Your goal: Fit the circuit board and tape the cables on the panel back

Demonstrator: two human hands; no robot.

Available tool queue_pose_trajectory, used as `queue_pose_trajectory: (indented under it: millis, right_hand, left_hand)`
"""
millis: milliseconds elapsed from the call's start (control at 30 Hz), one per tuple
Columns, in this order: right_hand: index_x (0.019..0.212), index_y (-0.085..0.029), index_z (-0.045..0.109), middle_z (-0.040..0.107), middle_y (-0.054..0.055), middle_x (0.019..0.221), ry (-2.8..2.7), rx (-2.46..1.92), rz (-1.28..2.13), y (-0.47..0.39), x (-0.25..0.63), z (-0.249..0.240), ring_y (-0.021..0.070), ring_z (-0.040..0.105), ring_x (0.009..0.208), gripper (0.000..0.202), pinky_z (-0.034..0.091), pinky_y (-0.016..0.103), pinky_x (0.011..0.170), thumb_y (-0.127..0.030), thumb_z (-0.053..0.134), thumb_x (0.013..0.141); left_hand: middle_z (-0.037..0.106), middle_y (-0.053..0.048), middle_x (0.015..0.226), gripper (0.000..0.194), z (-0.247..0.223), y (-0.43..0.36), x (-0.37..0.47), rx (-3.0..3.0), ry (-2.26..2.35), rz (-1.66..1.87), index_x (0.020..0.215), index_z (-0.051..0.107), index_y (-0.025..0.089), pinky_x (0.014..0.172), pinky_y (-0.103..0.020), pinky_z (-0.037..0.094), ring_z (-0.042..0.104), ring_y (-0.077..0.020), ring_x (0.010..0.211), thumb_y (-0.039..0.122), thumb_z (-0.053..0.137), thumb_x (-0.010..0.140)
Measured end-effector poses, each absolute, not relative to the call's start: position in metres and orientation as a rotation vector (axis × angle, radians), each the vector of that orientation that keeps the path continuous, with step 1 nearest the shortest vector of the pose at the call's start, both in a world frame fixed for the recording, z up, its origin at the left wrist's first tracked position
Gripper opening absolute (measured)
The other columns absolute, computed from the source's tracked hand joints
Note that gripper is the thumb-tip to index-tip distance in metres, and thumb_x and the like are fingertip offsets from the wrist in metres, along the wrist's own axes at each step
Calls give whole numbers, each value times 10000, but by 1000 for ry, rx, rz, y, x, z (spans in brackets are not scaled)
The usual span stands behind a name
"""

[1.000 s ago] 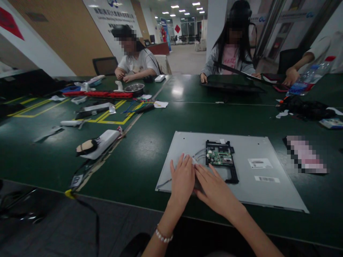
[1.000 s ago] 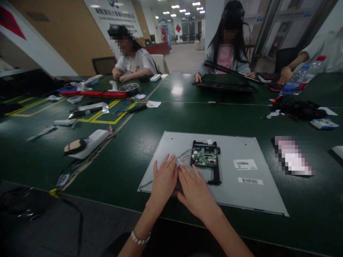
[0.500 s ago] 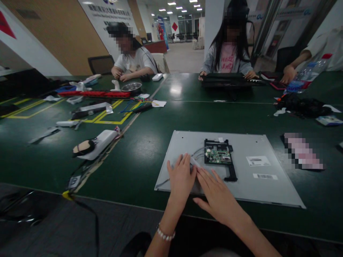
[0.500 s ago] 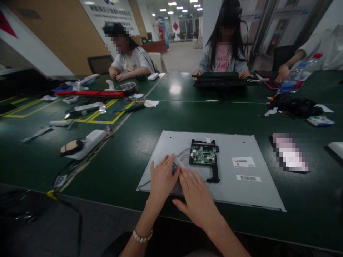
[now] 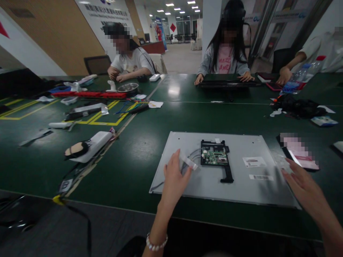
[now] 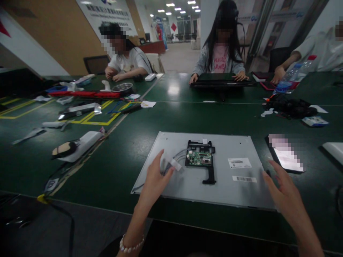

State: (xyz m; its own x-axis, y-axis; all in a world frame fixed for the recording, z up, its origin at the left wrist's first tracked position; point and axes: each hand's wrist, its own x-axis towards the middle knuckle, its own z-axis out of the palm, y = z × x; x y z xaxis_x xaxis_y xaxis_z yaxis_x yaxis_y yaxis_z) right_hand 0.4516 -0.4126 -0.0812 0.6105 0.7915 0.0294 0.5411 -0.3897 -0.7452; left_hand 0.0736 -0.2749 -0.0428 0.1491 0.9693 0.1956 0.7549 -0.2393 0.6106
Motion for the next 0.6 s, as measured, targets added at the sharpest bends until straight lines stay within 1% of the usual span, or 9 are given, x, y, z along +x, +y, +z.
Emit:
queue_pose_trajectory:
  millis: [100, 200, 267, 333, 400, 433, 500, 567, 600]
  right_hand:
    - [1442, -232, 422, 480, 136, 1462, -915, -2008, 614, -408, 458, -80, 323, 465, 1325, 667, 371, 493, 1094, -533, 515, 854]
    - [1404, -232, 475, 519, 134, 1430, -840, -1998, 678, -400, 446, -70, 327, 457, 1330, 642, 367, 495, 1097, -522, 536, 835]
    - [1413, -224, 463, 515, 137, 1433, -789, -1983, 709, -396, 437, -65, 322, 443, 1341, 667, 355, 491, 1106, -526, 542, 824]
    - [1434, -213, 432, 495, 143, 1449, -751, -1959, 723, -394, 429, -64, 313, 429, 1352, 703, 341, 483, 1116, -532, 547, 818]
    - [1433, -212, 428, 492, 141, 1452, -758, -1938, 730, -394, 424, -66, 309, 432, 1351, 705, 338, 475, 1119, -530, 550, 816]
    - [1426, -218, 437, 511, 136, 1436, -759, -1932, 731, -394, 421, -68, 310, 445, 1342, 695, 351, 472, 1112, -529, 550, 815]
    - [1414, -238, 451, 551, 122, 1401, -775, -1913, 750, -393, 415, -74, 302, 467, 1326, 667, 383, 459, 1094, -527, 549, 822]
    - [1414, -257, 448, 546, 106, 1407, -841, -1871, 771, -391, 408, -82, 287, 467, 1328, 642, 387, 445, 1093, -524, 542, 838]
    - [1416, -259, 444, 519, 102, 1433, -900, -1845, 769, -389, 403, -86, 282, 460, 1334, 633, 381, 442, 1098, -521, 536, 847]
  left_hand:
    - [414, -159, 1483, 660, -47, -272, 46, 1949, 1642, 947, 1465, 330, 202, 1142, -491, 296, 386, -288, 1378, 358, 570, 870]
    - [416, -142, 1484, 617, -55, -275, 17, 1783, 1747, 1090, 1446, 367, 222, 1124, -477, 338, 404, -285, 1370, 381, 559, 882]
    - [413, -143, 1485, 608, -59, -280, 5, 1668, 1796, 1156, 1449, 355, 236, 1053, -464, 431, 470, -287, 1321, 389, 545, 892]
    - [431, -155, 1467, 634, -61, -285, -1, 1589, 1823, 1172, 1470, 307, 244, 951, -443, 512, 562, -286, 1226, 394, 534, 898]
    - [461, -165, 1438, 659, -60, -289, -1, 1570, 1856, 1186, 1492, 255, 243, 913, -436, 531, 612, -277, 1155, 386, 521, 907]
    - [471, -170, 1427, 665, -59, -291, 0, 1593, 1886, 1199, 1498, 240, 235, 934, -444, 518, 608, -277, 1160, 379, 516, 910]
    - [465, -179, 1432, 665, -57, -292, 2, 1675, 1998, 1200, 1500, 244, 214, 1024, -489, 441, 541, -295, 1245, 369, 511, 911]
    - [423, -193, 1464, 654, -55, -292, 3, 1746, 2155, 1170, 1492, 272, 189, 1103, -549, 319, 413, -324, 1356, 370, 509, 909]
    - [397, -199, 1481, 653, -55, -292, 4, 1761, 2223, 1154, 1489, 278, 181, 1121, -573, 266, 346, -335, 1397, 373, 507, 908]
